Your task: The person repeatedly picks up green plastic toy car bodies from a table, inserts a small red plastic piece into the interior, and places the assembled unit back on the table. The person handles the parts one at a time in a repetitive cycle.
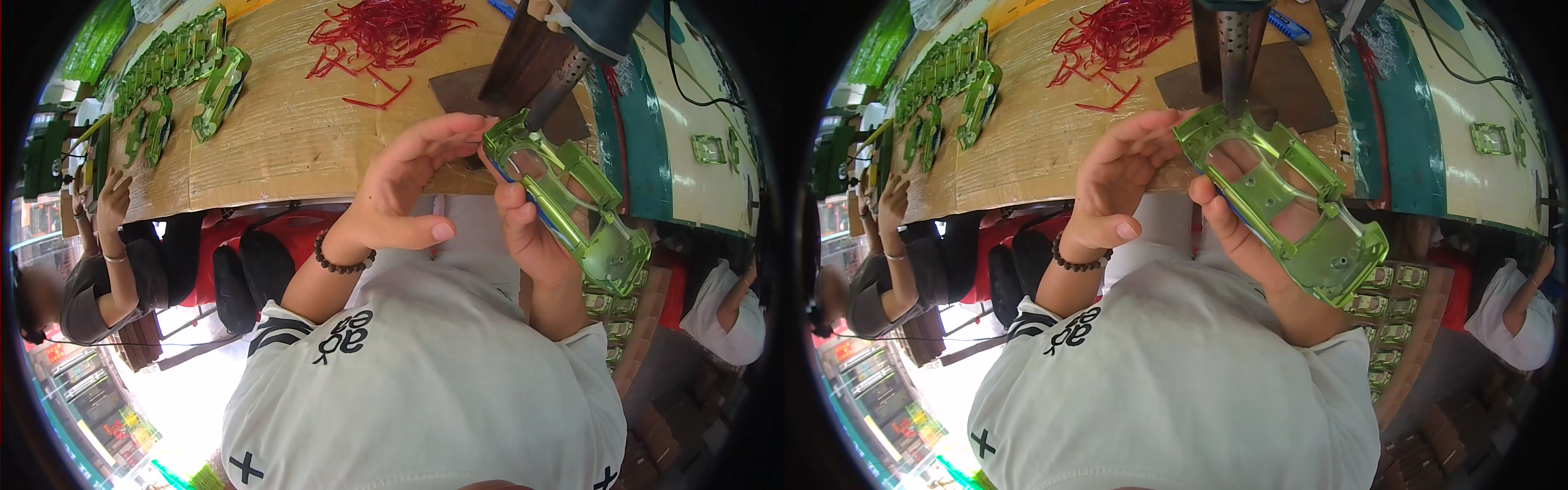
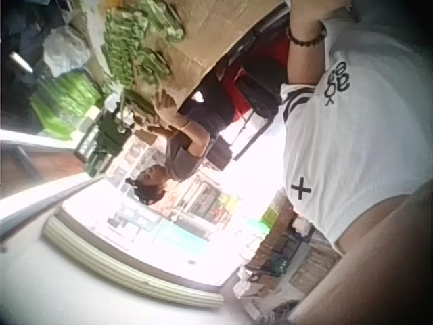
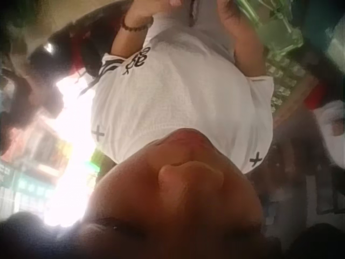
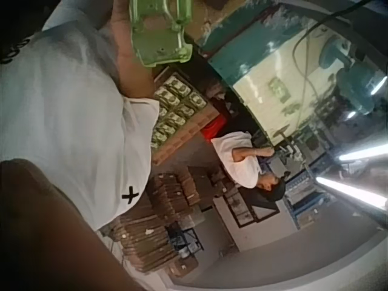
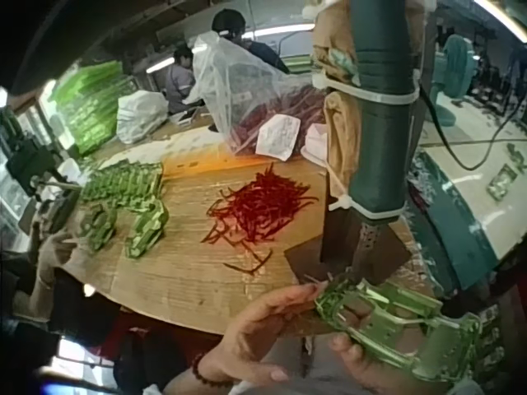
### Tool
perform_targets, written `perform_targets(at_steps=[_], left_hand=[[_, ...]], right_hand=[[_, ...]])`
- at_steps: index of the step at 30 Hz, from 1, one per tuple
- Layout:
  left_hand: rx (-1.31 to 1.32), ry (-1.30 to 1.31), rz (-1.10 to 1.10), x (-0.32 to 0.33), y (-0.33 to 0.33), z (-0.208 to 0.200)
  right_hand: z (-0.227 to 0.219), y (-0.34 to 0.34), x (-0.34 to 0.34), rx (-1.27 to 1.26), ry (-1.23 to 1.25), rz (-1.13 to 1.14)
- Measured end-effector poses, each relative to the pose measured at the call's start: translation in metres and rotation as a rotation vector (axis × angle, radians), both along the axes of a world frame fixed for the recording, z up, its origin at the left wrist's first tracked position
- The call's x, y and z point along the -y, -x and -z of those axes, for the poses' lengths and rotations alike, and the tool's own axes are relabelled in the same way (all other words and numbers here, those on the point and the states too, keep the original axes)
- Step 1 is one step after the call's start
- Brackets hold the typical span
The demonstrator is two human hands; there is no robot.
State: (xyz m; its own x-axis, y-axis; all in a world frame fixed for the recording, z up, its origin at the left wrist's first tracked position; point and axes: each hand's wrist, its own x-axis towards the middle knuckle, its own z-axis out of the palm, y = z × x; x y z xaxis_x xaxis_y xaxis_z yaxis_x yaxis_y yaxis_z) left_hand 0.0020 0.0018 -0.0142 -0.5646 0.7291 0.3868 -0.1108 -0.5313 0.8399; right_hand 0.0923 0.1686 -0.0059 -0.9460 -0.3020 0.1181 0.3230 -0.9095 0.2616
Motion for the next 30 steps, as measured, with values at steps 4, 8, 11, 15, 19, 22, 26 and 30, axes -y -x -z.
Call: perform_targets(at_steps=[4, 8, 11, 15, 19, 22, 26, 30], left_hand=[[-0.017, 0.002, 0.021, 0.000, 0.001, 0.000], [-0.035, 0.026, 0.030, 0.000, 0.001, 0.000], [-0.040, 0.039, 0.034, 0.000, 0.001, -0.002], [-0.066, 0.049, 0.045, 0.000, 0.001, -0.002], [-0.096, 0.074, 0.042, -0.001, 0.002, -0.003], [-0.096, 0.084, 0.042, -0.001, 0.003, -0.003], [-0.114, 0.175, -0.053, -0.007, -0.002, -0.006], [-0.080, 0.237, -0.082, -0.010, -0.002, -0.009]], right_hand=[[0.000, 0.001, -0.001, -0.026, 0.023, -0.009], [0.005, -0.001, -0.003, -0.049, 0.036, 0.003], [0.005, -0.001, -0.005, -0.050, 0.069, -0.013], [0.010, -0.002, -0.006, -0.063, 0.091, 0.003], [0.012, -0.001, -0.011, -0.059, 0.079, 0.013], [0.008, 0.000, -0.013, -0.045, 0.043, -0.018], [0.012, 0.002, -0.011, -0.070, -0.016, 0.048], [0.010, 0.004, -0.012, -0.114, -0.056, 0.106]])
